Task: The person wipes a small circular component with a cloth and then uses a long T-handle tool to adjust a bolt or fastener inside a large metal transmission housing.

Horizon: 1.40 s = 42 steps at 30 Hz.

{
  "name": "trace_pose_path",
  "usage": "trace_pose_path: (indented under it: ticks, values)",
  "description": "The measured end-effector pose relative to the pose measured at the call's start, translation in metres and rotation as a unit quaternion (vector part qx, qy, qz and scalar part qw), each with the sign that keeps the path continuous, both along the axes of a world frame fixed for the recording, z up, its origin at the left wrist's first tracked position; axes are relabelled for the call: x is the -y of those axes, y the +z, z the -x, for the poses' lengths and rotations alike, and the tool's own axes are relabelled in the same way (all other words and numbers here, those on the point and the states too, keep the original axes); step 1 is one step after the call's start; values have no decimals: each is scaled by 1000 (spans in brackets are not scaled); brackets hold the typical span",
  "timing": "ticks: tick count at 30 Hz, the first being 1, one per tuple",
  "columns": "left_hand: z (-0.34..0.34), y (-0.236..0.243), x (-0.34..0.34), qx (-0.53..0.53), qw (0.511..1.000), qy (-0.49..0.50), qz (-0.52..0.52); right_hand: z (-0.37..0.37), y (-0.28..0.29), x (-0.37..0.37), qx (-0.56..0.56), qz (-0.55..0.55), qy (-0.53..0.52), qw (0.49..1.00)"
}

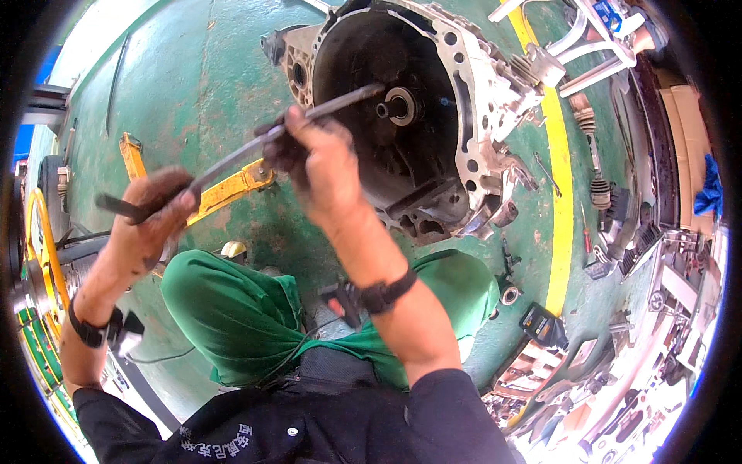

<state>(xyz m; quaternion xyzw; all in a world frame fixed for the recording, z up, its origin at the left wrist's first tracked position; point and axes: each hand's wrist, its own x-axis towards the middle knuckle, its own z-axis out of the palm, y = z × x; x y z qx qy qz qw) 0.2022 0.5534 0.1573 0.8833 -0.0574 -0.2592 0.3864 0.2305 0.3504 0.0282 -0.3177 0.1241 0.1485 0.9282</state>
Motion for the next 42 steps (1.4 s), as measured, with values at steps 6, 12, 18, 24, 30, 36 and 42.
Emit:
trace_pose_path:
  ticks: [6,12,18,24,30,36,42]
  values:
    - [27,-31,32,-367,851,249,281,48,-14,20,-146,103,-64,982]
    - [26,-62,55,-415,785,285,362,40,-25,44,-140,127,-110,976]
    - [24,-68,63,-439,740,325,393,40,-31,50,-146,134,-112,974]
    - [26,-68,65,-485,642,365,469,38,-24,45,-147,137,-125,972]
    - [19,-78,54,-503,625,368,469,38,-26,45,-153,132,-129,971]
    - [25,-77,57,-499,602,378,496,36,-24,46,-144,149,-116,971]
    - [25,-79,57,-504,583,381,511,37,-25,45,-137,158,-118,971]
